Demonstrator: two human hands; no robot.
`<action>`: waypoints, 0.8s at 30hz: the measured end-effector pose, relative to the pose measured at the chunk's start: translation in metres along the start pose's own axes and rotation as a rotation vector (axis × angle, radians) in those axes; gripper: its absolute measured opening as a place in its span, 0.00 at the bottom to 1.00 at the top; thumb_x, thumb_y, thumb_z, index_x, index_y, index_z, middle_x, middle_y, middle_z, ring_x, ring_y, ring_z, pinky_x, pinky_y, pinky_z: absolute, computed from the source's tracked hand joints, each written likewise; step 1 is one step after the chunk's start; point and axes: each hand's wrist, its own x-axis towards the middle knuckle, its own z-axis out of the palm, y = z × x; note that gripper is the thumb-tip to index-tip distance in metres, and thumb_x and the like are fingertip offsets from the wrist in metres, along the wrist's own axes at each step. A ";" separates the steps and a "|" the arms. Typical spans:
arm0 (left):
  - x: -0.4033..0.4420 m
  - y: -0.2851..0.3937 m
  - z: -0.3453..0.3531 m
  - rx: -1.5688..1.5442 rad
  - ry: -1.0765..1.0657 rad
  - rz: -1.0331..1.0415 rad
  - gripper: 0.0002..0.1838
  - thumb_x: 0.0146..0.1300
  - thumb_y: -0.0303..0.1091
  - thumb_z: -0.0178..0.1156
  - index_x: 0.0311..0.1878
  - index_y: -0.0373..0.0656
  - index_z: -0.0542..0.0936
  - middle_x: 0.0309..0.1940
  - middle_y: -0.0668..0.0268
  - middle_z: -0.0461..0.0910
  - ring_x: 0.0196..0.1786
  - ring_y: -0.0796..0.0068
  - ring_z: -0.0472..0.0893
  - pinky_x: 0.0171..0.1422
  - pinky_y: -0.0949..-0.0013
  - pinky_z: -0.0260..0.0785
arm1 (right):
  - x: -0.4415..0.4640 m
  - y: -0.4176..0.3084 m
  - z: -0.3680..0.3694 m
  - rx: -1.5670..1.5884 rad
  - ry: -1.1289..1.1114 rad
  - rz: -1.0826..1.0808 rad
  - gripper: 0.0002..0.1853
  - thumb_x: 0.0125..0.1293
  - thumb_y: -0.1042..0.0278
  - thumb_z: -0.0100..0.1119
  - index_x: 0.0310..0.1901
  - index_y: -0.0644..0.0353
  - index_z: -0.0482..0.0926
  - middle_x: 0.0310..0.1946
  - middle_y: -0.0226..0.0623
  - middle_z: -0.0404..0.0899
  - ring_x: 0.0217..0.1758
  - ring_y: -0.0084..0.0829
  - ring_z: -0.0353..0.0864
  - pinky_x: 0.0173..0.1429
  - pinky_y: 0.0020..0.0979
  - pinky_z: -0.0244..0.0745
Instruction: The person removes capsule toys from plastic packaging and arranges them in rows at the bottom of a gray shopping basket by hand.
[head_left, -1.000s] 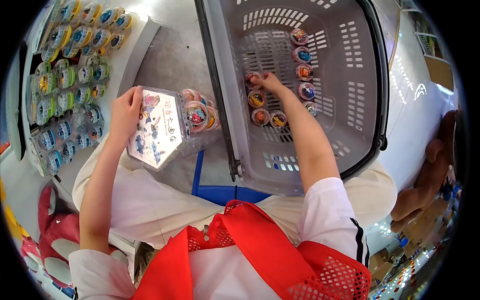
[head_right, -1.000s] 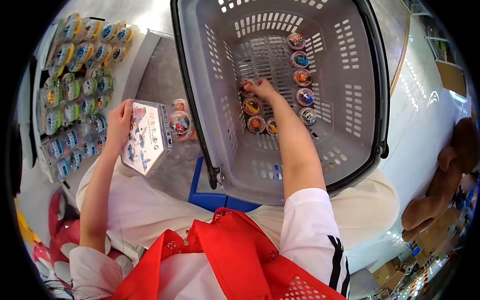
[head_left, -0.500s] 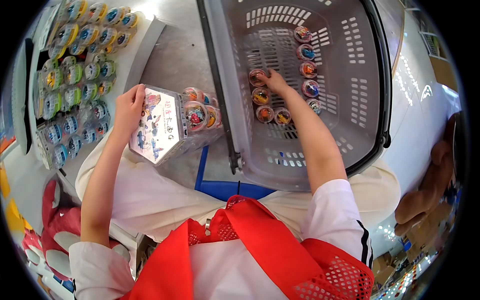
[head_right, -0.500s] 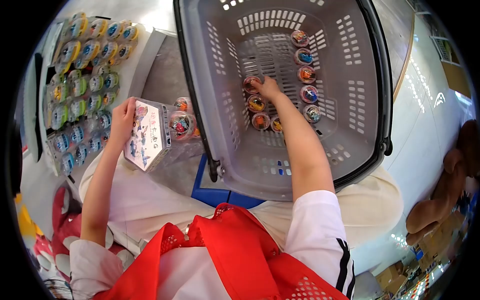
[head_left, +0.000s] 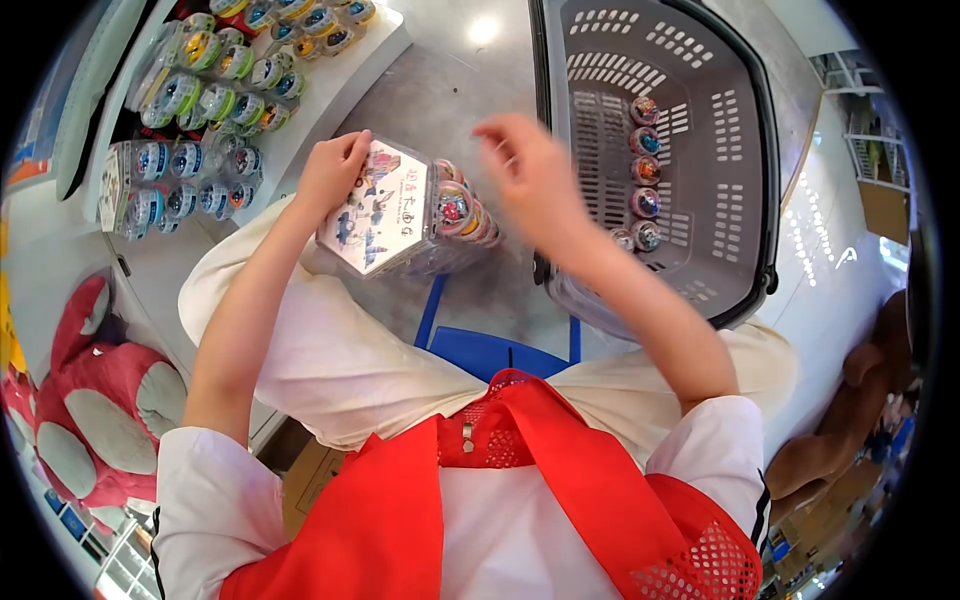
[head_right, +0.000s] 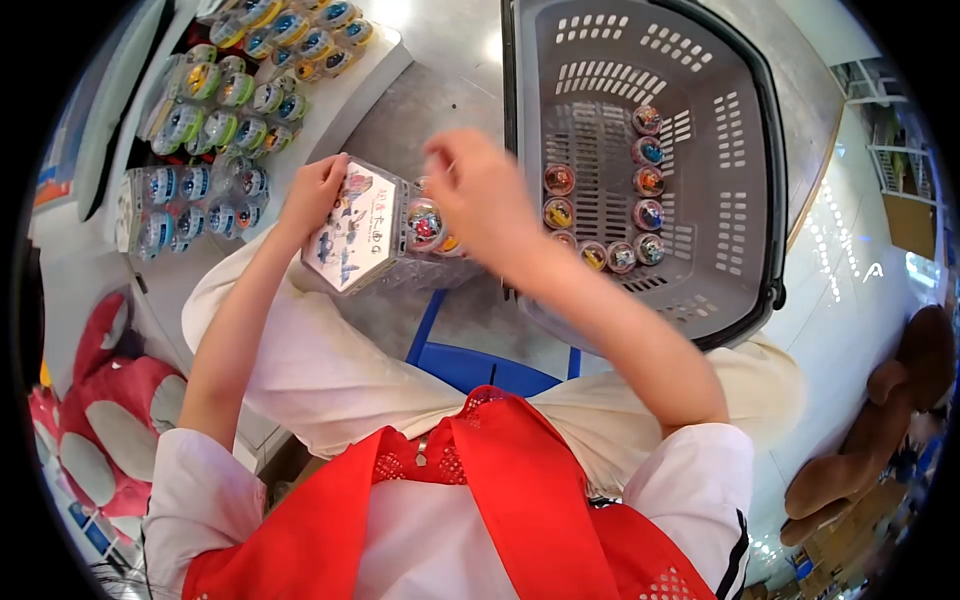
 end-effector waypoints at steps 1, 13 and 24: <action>0.003 -0.003 0.000 0.038 -0.012 -0.013 0.22 0.66 0.47 0.49 0.32 0.36 0.80 0.15 0.58 0.74 0.18 0.64 0.72 0.28 0.64 0.63 | -0.005 0.002 0.021 -0.095 0.045 -0.022 0.17 0.64 0.68 0.53 0.51 0.68 0.69 0.43 0.47 0.74 0.43 0.32 0.77 0.46 0.30 0.71; -0.003 -0.030 -0.001 0.033 0.070 0.056 0.22 0.65 0.48 0.48 0.42 0.39 0.82 0.27 0.50 0.81 0.31 0.54 0.80 0.41 0.62 0.70 | -0.019 0.038 0.092 0.498 -0.257 0.717 0.31 0.65 0.48 0.53 0.61 0.62 0.60 0.49 0.39 0.73 0.46 0.28 0.76 0.46 0.30 0.74; 0.000 -0.033 -0.008 0.014 0.005 0.005 0.21 0.66 0.46 0.48 0.42 0.37 0.81 0.25 0.49 0.79 0.28 0.54 0.78 0.37 0.61 0.68 | -0.022 0.066 0.110 0.721 -0.240 0.607 0.31 0.66 0.47 0.52 0.62 0.60 0.59 0.49 0.36 0.73 0.45 0.25 0.77 0.44 0.27 0.75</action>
